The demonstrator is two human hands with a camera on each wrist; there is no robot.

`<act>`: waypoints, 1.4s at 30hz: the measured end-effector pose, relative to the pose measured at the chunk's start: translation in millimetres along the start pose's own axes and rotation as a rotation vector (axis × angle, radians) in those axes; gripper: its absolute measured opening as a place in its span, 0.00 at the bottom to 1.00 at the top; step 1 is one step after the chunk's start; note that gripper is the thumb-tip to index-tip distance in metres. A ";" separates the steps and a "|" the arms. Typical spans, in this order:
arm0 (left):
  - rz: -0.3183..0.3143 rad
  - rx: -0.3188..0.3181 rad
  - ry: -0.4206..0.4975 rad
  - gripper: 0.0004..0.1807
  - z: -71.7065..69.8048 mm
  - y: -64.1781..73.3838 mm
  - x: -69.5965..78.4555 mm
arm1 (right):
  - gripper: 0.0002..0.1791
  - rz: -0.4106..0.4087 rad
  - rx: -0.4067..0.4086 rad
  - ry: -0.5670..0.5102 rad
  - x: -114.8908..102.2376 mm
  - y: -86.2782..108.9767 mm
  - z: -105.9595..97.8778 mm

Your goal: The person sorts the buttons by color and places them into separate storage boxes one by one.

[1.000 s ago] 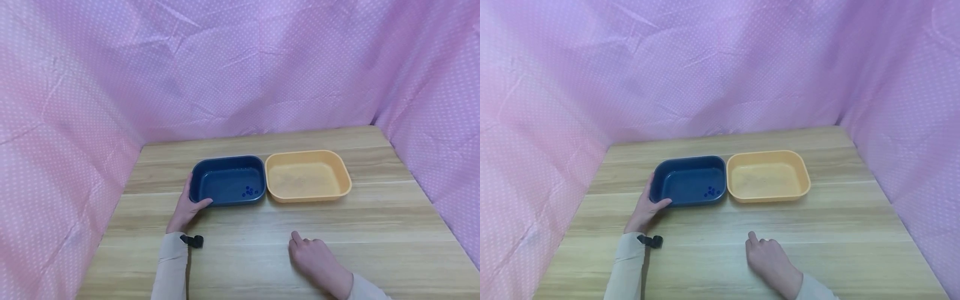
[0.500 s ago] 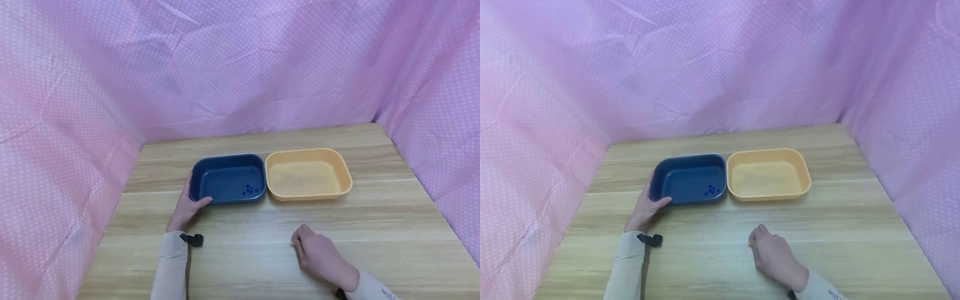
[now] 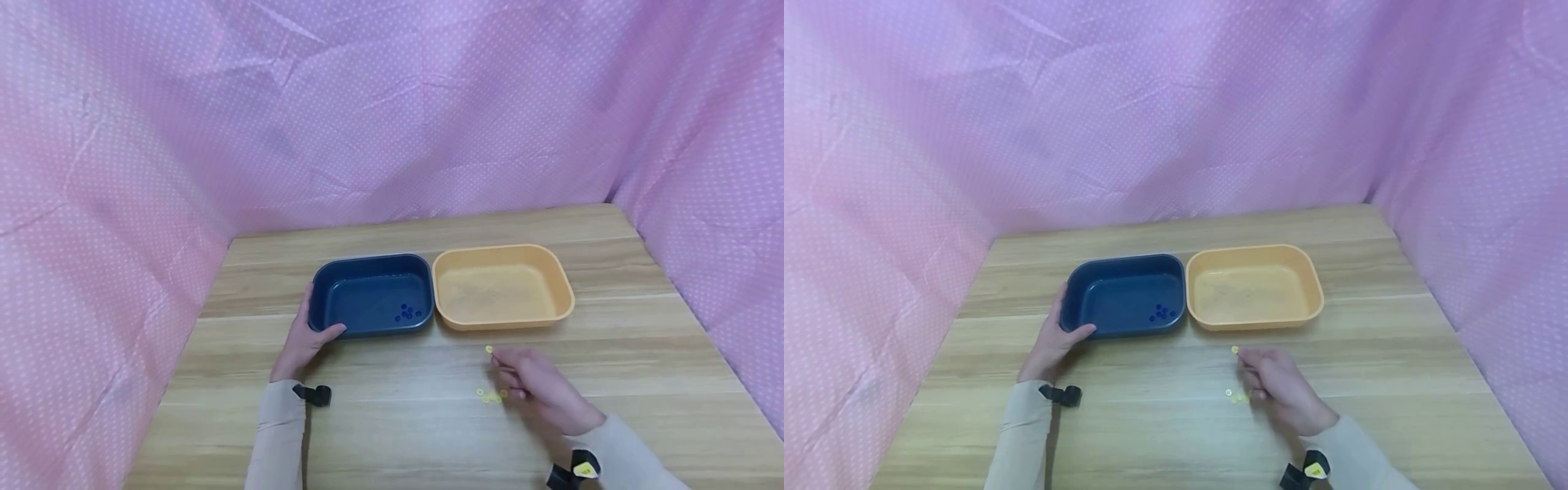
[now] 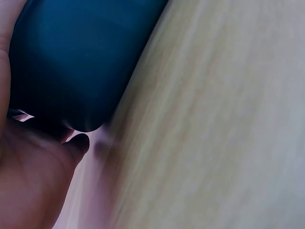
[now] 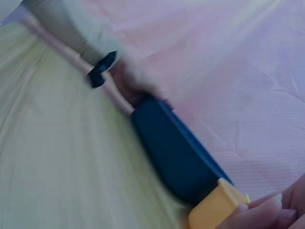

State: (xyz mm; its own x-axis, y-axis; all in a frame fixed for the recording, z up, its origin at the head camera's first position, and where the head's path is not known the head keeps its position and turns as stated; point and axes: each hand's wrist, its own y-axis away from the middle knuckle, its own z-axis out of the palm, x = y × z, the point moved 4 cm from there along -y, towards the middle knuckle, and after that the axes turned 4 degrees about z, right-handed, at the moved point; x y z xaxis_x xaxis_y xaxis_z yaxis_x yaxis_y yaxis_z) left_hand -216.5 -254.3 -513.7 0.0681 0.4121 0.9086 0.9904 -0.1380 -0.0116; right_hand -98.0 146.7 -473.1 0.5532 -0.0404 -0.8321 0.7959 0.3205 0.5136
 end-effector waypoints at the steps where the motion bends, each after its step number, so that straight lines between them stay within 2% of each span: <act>1: 0.002 0.003 0.001 0.59 0.3 0.0 0.1 | 0.16 0.004 0.008 -0.020 -2.6 0.7 -1.3; 6: 0.013 0.017 0.014 0.59 1.1 0.3 0.9 | 0.14 0.025 0.101 -0.074 -14.7 4.0 -7.7; 9: 0.011 0.018 0.018 0.59 1.3 0.0 0.5 | 0.14 0.011 0.133 -0.087 -21.5 5.2 -10.0; 15: 0.006 0.015 0.019 0.59 1.9 0.4 1.0 | 0.12 -0.037 0.145 -0.109 -35.6 3.6 -12.5; 19: 0.003 0.015 0.021 0.59 2.4 1.0 1.9 | 0.17 -0.080 0.195 -0.115 -48.6 0.3 -18.6; 22: 0.005 0.019 0.021 0.60 2.4 1.3 1.9 | 0.21 -0.114 0.230 -0.148 -57.5 -3.6 -25.2; 24: 0.008 0.016 0.017 0.60 2.4 1.6 1.5 | 0.20 -0.135 0.241 -0.193 -61.8 -7.0 -29.2; 29: 0.020 0.009 0.006 0.59 2.3 2.0 0.6 | 0.15 -0.146 0.271 -0.303 -65.2 -15.6 -37.2; 36: 0.019 0.010 0.001 0.59 1.7 1.8 0.8 | 0.14 -0.139 0.305 -0.385 -61.7 -17.4 -42.3; 38: 0.016 0.010 -0.001 0.59 1.3 1.9 1.1 | 0.15 -0.145 0.288 -0.314 -61.3 -15.3 -42.3; 39: 0.016 0.010 -0.001 0.59 1.1 2.0 1.3 | 0.14 -0.145 0.283 -0.224 -61.2 -13.7 -41.8; 40: 0.017 0.011 0.001 0.59 0.8 2.0 1.4 | 0.13 -0.147 0.280 -0.104 -61.1 -12.2 -40.8; 42: 0.017 0.012 0.006 0.59 0.5 1.9 1.8 | 0.15 -0.169 0.266 0.210 -60.9 -9.2 -35.7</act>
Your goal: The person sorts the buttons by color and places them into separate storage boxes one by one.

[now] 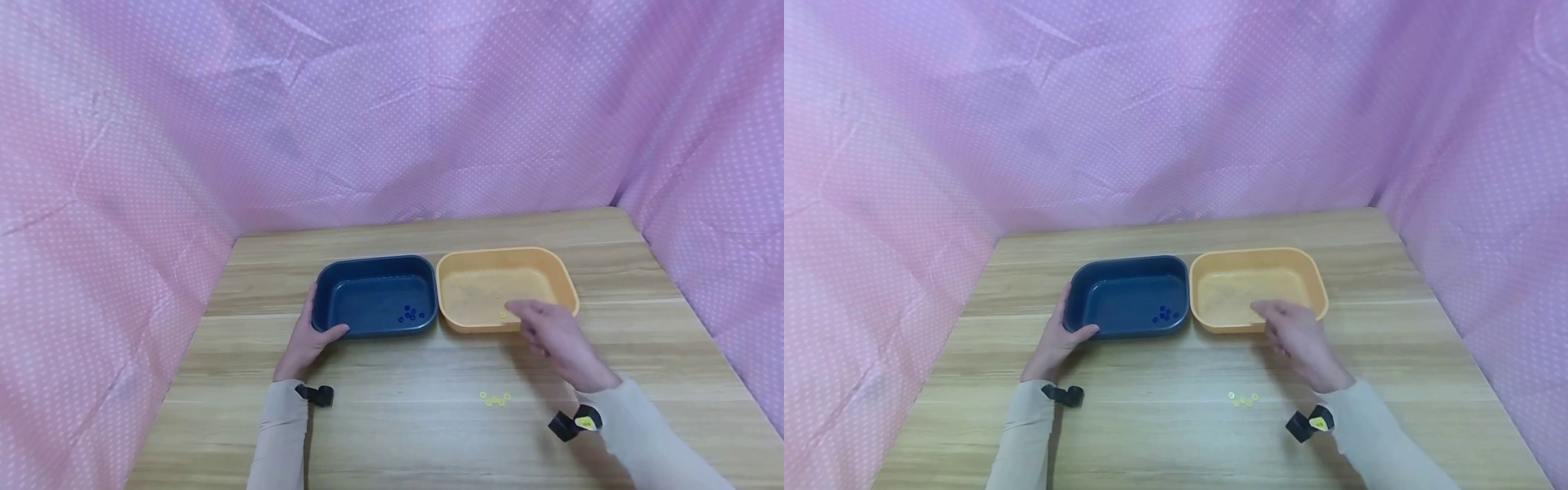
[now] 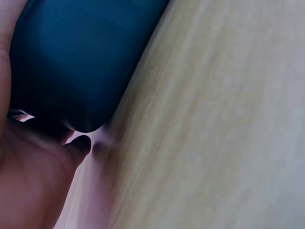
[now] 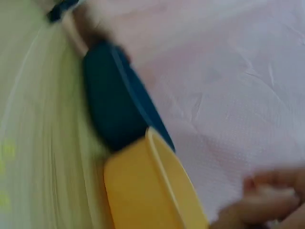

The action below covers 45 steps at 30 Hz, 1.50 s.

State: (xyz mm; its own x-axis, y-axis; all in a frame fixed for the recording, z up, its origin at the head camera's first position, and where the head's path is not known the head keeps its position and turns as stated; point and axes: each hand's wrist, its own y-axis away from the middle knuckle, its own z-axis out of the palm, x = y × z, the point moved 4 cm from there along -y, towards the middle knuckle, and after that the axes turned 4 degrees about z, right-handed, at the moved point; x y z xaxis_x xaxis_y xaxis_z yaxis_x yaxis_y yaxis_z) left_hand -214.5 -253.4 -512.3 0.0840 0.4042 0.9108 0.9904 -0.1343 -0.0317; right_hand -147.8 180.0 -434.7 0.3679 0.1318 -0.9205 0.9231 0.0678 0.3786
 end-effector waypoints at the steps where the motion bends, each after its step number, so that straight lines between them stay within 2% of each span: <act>1: -0.001 0.000 0.000 0.59 0.2 0.0 -0.1 | 0.15 -0.037 -0.021 0.156 0.6 2.3 3.4; 3: -0.003 0.002 0.006 0.59 0.3 0.3 0.3 | 0.15 -0.134 -0.069 0.431 3.1 7.3 13.3; 6: -0.010 0.010 0.014 0.59 0.3 0.5 0.9 | 0.06 -0.268 -0.136 0.715 12.1 14.0 31.5; 9: -0.011 0.011 0.014 0.58 0.2 0.4 1.2 | 0.03 -0.401 -0.146 0.921 22.1 19.7 46.8; 12: -0.008 0.006 0.013 0.58 0.2 0.0 1.3 | 0.05 -0.509 -0.120 1.040 32.0 23.1 56.2; 17: -0.015 0.007 0.021 0.59 0.5 -0.6 0.3 | 0.04 -0.635 -0.091 1.111 43.8 24.7 63.5; 21: -0.018 0.008 0.023 0.59 0.6 -0.8 -0.2 | 0.07 -0.695 -0.090 1.172 47.0 26.8 66.7; 25: -0.020 0.006 0.024 0.59 0.5 -0.8 -0.6 | 0.08 -0.711 -0.100 1.265 47.5 29.7 70.2; 31: -0.022 0.005 0.025 0.58 0.8 -1.0 -0.9 | 0.07 -0.761 -0.050 1.383 46.8 35.8 75.2; 40: -0.012 0.004 0.024 0.58 0.2 -0.7 1.1 | 0.07 -0.826 0.008 1.433 47.2 37.4 83.2; 45: -0.027 0.000 0.017 0.59 0.9 0.5 0.3 | 0.09 -0.864 0.050 1.471 47.7 39.1 86.6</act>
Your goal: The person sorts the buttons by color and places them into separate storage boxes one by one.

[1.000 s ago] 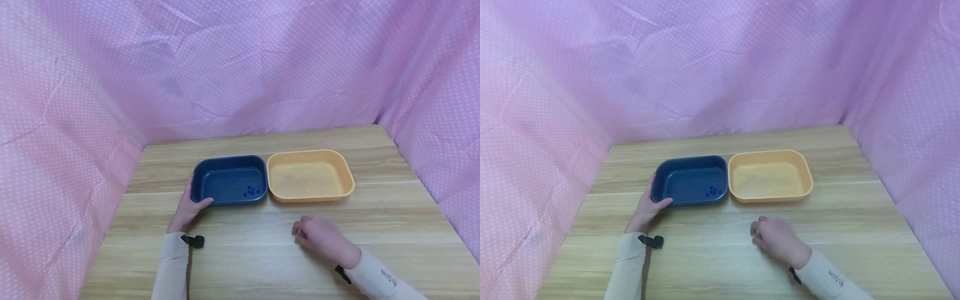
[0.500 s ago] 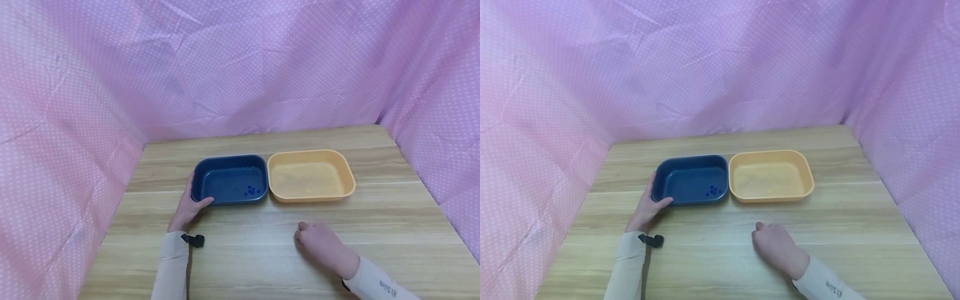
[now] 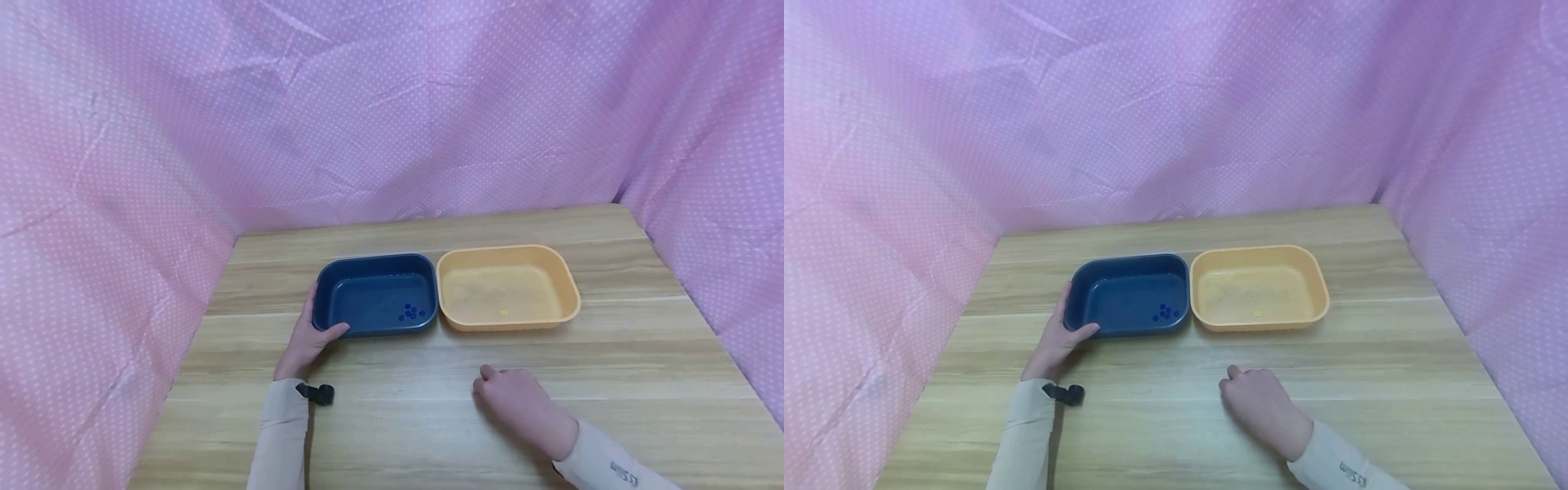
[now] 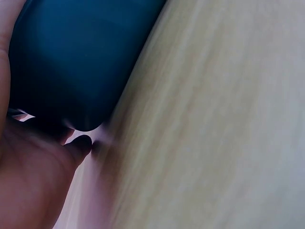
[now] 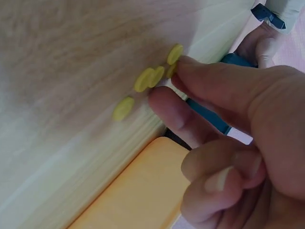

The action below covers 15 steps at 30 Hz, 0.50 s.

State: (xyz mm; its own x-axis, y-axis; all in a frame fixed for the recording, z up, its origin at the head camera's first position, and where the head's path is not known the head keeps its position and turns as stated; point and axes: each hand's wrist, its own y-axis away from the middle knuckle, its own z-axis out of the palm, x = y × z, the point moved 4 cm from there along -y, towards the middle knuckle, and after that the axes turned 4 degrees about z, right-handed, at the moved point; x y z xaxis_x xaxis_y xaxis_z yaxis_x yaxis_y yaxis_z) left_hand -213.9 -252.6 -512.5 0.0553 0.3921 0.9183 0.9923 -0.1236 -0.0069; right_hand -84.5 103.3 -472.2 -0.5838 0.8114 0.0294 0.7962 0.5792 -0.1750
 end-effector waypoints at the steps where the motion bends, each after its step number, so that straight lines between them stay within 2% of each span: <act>1: -0.005 -0.004 0.001 0.59 0.1 0.0 0.0 | 0.09 0.004 0.008 0.009 -0.5 0.2 -0.1; 8: -0.038 -0.026 0.015 0.58 -0.4 0.1 9.9 | 0.09 0.047 0.019 0.027 -2.6 3.2 0.7; 12: -0.019 -0.019 -0.008 0.58 -0.6 -0.1 6.9 | 0.09 0.049 0.000 0.039 -5.5 3.5 1.8; 15: -0.010 -0.019 -0.007 0.58 -0.5 2.8 14.1 | 0.09 0.051 -0.002 0.054 -8.5 3.7 2.3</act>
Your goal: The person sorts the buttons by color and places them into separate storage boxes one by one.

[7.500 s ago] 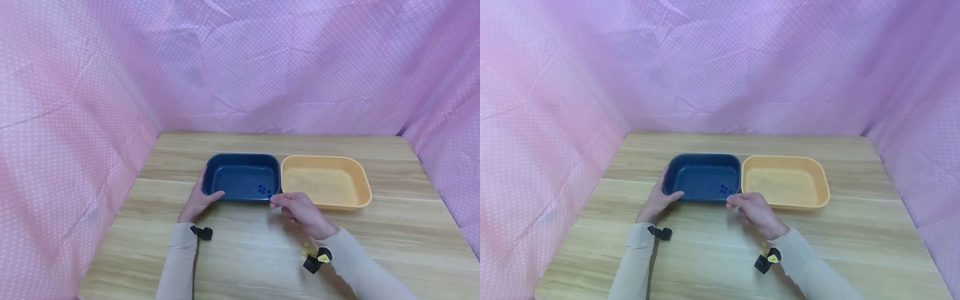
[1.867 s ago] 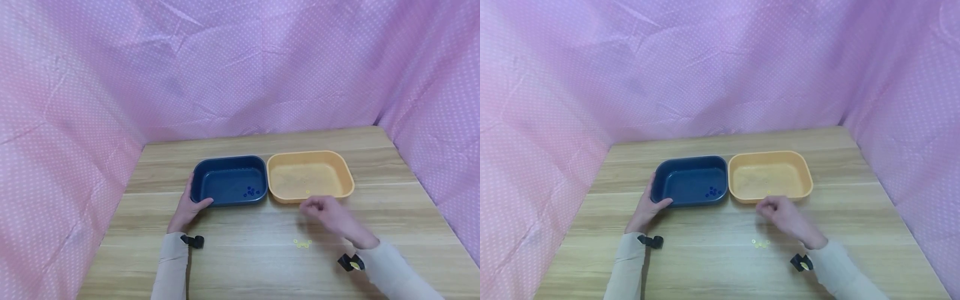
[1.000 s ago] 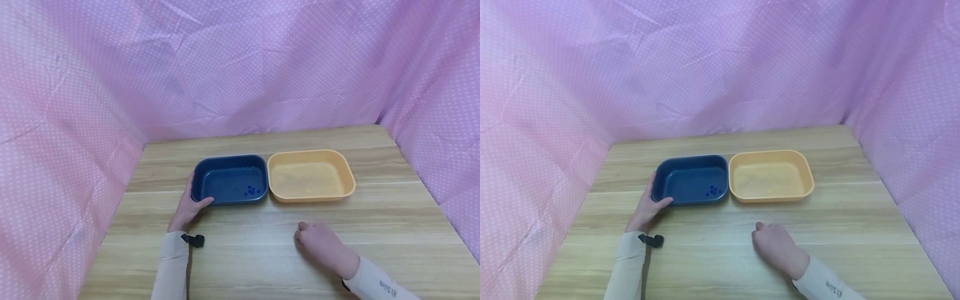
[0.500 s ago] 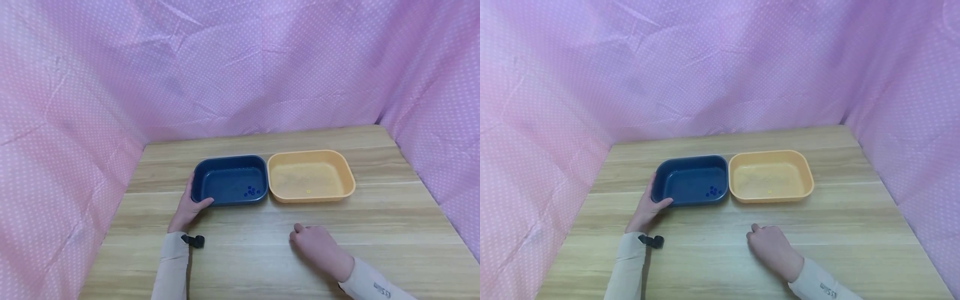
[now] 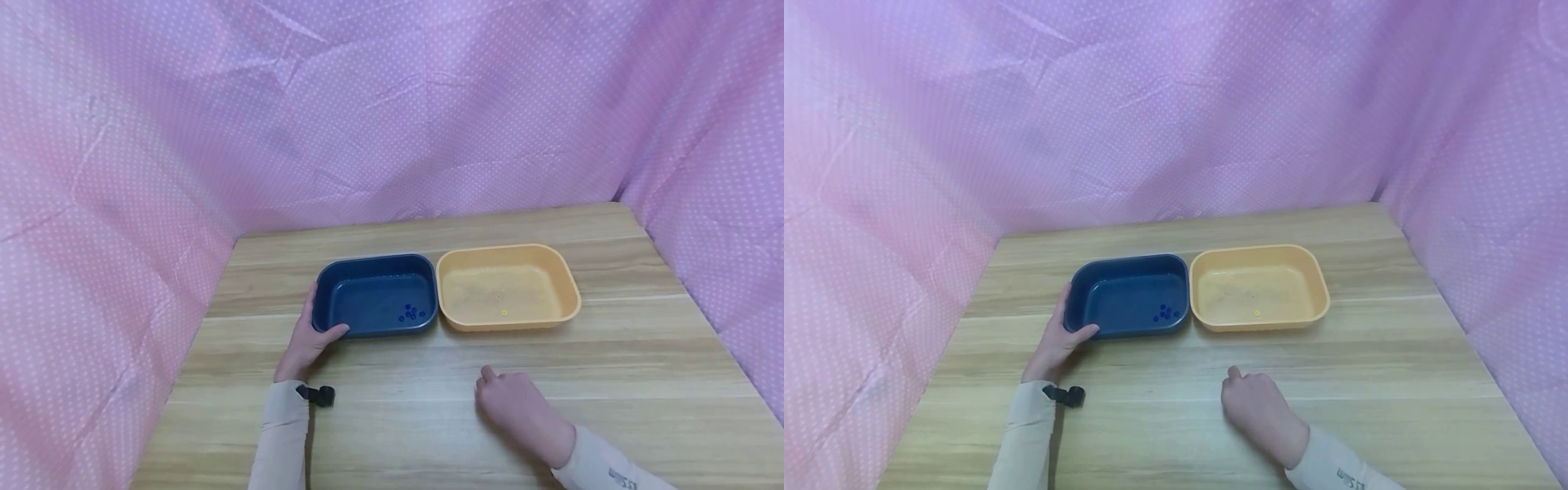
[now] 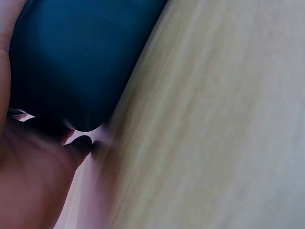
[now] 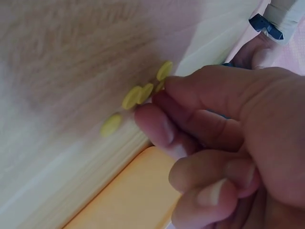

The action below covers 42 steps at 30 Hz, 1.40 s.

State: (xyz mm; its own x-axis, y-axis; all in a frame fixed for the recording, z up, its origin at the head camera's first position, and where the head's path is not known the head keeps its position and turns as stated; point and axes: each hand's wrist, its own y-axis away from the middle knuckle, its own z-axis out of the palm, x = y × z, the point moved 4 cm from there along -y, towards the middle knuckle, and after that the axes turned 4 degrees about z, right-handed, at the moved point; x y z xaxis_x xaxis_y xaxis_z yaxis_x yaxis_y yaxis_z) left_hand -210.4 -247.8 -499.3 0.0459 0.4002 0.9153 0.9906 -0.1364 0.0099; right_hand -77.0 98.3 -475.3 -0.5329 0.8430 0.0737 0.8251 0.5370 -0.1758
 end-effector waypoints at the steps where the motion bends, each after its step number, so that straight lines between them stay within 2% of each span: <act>1: -0.005 -0.004 0.002 0.58 0.1 1.3 4.2 | 0.09 -0.004 0.006 0.011 -1.0 0.2 0.4; 4: -0.015 -0.013 0.008 0.57 0.1 5.9 19.4 | 0.07 -0.010 0.018 0.033 -3.5 1.1 1.8; 6: -0.015 -0.016 0.000 0.56 0.2 6.7 21.5 | 0.06 -0.017 0.028 0.055 -4.6 1.4 2.4; 11: -0.015 -0.017 0.004 0.57 0.4 6.9 21.4 | 0.07 -0.016 0.039 0.072 -5.4 2.0 2.1; 18: -0.023 -0.023 0.019 0.57 0.9 6.5 17.8 | 0.07 0.047 -0.026 -0.006 2.1 1.2 0.8; 20: -0.024 -0.023 0.020 0.57 0.8 6.4 17.3 | 0.08 0.083 -0.031 -0.107 6.8 -0.3 -2.7; 22: -0.020 -0.022 0.023 0.57 0.5 6.0 17.1 | 0.08 0.152 -0.055 -0.277 13.8 -2.7 -7.1; 27: -0.023 -0.021 0.030 0.57 0.5 5.7 15.8 | 0.04 0.394 -0.209 -0.840 37.2 -8.2 -12.7; 29: -0.028 -0.022 0.030 0.57 0.5 5.7 15.1 | 0.06 0.472 -0.263 -1.011 46.6 -8.7 -12.0; 32: -0.029 -0.022 0.029 0.57 0.4 5.9 15.1 | 0.11 0.568 -0.287 -1.201 60.2 -9.0 -9.5; 37: -0.018 -0.017 0.025 0.57 0.3 6.1 16.6 | 0.15 0.758 -0.255 -1.437 77.2 -7.9 -5.6; 39: -0.014 -0.014 0.024 0.57 0.2 6.2 17.4 | 0.17 0.814 -0.220 -1.509 81.8 -7.6 -5.4; 42: -0.012 -0.012 0.023 0.57 0.2 6.5 18.4 | 0.18 0.854 -0.165 -1.583 87.8 -7.0 -6.1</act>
State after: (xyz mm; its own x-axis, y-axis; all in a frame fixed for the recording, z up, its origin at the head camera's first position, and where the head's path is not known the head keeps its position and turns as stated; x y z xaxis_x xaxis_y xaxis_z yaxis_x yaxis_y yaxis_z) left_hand -203.2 -241.2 -482.5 0.0308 0.3809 0.9241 0.9894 -0.1429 0.0259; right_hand -128.4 168.8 -461.6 0.4298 0.0855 -0.8989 0.8941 0.0984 0.4369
